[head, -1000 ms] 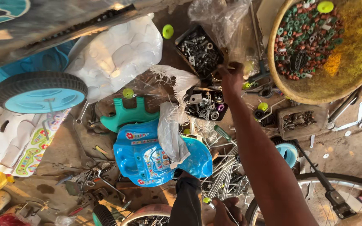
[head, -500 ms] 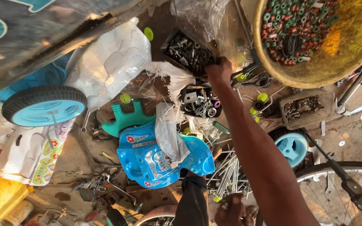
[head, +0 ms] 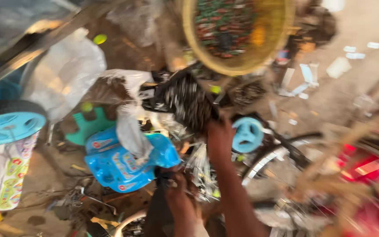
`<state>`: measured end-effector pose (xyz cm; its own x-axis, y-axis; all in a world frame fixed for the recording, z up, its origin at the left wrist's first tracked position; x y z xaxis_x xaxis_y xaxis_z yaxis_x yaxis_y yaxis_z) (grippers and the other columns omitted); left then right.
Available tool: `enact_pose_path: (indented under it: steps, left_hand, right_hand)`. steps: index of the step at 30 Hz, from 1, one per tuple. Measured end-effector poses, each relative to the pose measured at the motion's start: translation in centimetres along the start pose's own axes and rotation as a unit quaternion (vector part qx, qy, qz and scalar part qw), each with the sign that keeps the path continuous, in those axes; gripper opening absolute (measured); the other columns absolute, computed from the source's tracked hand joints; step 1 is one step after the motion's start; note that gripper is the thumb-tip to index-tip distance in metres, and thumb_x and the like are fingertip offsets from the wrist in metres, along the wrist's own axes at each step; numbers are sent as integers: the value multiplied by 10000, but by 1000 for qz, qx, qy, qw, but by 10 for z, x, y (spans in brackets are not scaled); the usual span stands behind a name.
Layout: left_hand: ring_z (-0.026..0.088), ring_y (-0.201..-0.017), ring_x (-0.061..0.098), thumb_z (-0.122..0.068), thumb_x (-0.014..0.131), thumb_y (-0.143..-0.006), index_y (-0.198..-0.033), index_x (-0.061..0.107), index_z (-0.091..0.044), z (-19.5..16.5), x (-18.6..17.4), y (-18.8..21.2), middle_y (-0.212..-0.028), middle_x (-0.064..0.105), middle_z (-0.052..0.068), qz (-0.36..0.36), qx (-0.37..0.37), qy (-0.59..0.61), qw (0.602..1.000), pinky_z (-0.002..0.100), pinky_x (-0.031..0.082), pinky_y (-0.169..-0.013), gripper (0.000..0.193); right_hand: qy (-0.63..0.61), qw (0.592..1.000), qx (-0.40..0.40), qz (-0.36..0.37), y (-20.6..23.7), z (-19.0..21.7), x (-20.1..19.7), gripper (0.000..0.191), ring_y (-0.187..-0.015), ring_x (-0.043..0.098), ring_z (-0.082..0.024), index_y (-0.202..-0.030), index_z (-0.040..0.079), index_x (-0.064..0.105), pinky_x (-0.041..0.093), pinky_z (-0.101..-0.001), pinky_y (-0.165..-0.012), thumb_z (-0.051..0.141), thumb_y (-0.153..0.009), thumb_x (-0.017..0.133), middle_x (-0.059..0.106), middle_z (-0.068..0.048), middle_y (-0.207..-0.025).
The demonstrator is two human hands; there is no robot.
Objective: The person selects small metal parts from a container, then works on a blue bicycle. They adjust the handlebar area and route a cable through the frame to the front wheel brake assembly, securing it with a small metal clip.
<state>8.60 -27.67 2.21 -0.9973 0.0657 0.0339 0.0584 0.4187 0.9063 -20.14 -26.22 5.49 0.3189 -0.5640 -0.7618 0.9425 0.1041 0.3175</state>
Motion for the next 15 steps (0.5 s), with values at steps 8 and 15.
enact_pose_path:
  steps: [8, 15]
  left_hand:
    - [85, -815, 593, -344, 767, -868, -1345, 640, -4, -99, 68, 250, -1082, 685, 48, 301, 125, -98, 940, 244, 467, -630, 599]
    - [246, -1055, 646, -107, 763, -853, -1217, 660, -75, -150, 86, 527, -1171, 698, 103, 303, 288, -257, 871, 382, 506, -916, 380]
  right_hand:
    - [-522, 778, 351, -2, 244, 11, -310, 275, -686, 630, -217, -1028, -54, 635, 520, -340, -588, -26, -756, 600, 690, -117, -855]
    - [-440, 866, 230, 62, 357, 100, -593, 280, -824, 677, -171, -1110, -82, 628, 585, -329, -708, 4, -844, 638, 713, -147, -961]
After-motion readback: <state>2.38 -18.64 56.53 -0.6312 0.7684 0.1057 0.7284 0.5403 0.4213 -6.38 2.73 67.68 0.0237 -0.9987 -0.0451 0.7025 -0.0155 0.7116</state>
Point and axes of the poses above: each hand's wrist, its own y-axis away from the middle knuckle, its own x-axis out of the palm, z = x × y, the point moved 9 cm from there along -y, towards the middle knuckle
